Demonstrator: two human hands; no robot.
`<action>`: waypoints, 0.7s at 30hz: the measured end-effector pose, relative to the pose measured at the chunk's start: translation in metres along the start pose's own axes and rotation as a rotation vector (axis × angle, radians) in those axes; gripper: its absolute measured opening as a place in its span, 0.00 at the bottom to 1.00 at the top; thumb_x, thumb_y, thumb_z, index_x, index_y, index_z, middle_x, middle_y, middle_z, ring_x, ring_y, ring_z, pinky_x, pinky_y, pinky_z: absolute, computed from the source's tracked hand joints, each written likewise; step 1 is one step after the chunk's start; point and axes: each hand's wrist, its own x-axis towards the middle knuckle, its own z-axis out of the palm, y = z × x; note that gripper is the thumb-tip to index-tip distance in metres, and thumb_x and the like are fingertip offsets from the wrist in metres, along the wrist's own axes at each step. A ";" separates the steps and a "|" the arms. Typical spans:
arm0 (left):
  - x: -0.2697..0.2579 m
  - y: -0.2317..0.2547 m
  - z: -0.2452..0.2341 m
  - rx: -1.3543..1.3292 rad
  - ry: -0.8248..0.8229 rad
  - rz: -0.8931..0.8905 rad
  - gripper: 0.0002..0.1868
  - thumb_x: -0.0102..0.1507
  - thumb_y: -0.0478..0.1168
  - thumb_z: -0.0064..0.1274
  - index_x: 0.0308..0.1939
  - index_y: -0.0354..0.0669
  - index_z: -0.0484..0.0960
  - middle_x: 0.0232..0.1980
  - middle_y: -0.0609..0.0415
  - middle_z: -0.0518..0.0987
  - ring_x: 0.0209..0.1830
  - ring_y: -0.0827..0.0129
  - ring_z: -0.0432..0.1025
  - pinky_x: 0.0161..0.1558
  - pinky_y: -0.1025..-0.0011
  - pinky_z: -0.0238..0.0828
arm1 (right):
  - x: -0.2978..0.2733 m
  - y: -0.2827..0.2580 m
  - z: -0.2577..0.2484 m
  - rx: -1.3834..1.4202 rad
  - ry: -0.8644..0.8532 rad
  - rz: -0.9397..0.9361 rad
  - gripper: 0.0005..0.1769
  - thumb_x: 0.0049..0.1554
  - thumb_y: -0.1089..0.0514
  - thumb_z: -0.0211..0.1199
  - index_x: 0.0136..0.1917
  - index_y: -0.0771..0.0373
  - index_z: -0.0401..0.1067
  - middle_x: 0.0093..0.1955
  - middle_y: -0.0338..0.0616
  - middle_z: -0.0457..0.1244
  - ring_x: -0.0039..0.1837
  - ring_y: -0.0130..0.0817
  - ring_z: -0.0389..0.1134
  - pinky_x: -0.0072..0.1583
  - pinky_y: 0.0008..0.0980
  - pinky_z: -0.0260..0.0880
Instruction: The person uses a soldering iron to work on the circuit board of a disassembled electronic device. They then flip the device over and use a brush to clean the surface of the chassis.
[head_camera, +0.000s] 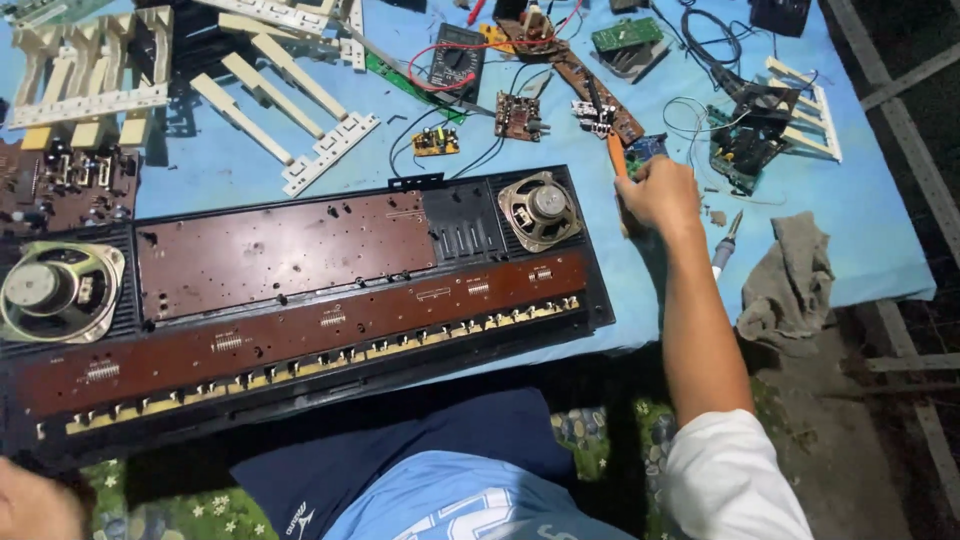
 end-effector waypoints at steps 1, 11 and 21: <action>0.004 0.001 0.001 -0.002 -0.001 0.001 0.31 0.94 0.54 0.45 0.61 0.24 0.89 0.50 0.28 0.86 0.39 0.36 0.78 0.36 0.53 0.75 | -0.002 -0.003 -0.001 0.000 0.001 0.002 0.22 0.55 0.44 0.71 0.44 0.68 0.78 0.37 0.50 0.70 0.39 0.49 0.71 0.46 0.45 0.71; -0.004 0.140 -0.074 -0.074 -0.243 -0.071 0.32 0.97 0.48 0.36 0.53 0.22 0.82 0.43 0.33 0.80 0.31 0.44 0.71 0.34 0.52 0.69 | -0.043 -0.022 -0.037 0.437 0.153 -0.208 0.17 0.51 0.59 0.70 0.51 0.73 0.78 0.37 0.44 0.68 0.35 0.29 0.64 0.39 0.27 0.66; -0.012 0.229 -0.094 -0.551 -0.230 -0.421 0.22 0.85 0.54 0.32 0.54 0.43 0.75 0.44 0.56 0.77 0.29 0.73 0.65 0.21 0.77 0.62 | -0.145 -0.131 -0.065 1.150 -0.270 -0.600 0.15 0.56 0.73 0.56 0.56 0.66 0.67 0.55 0.48 0.65 0.55 0.36 0.68 0.62 0.32 0.72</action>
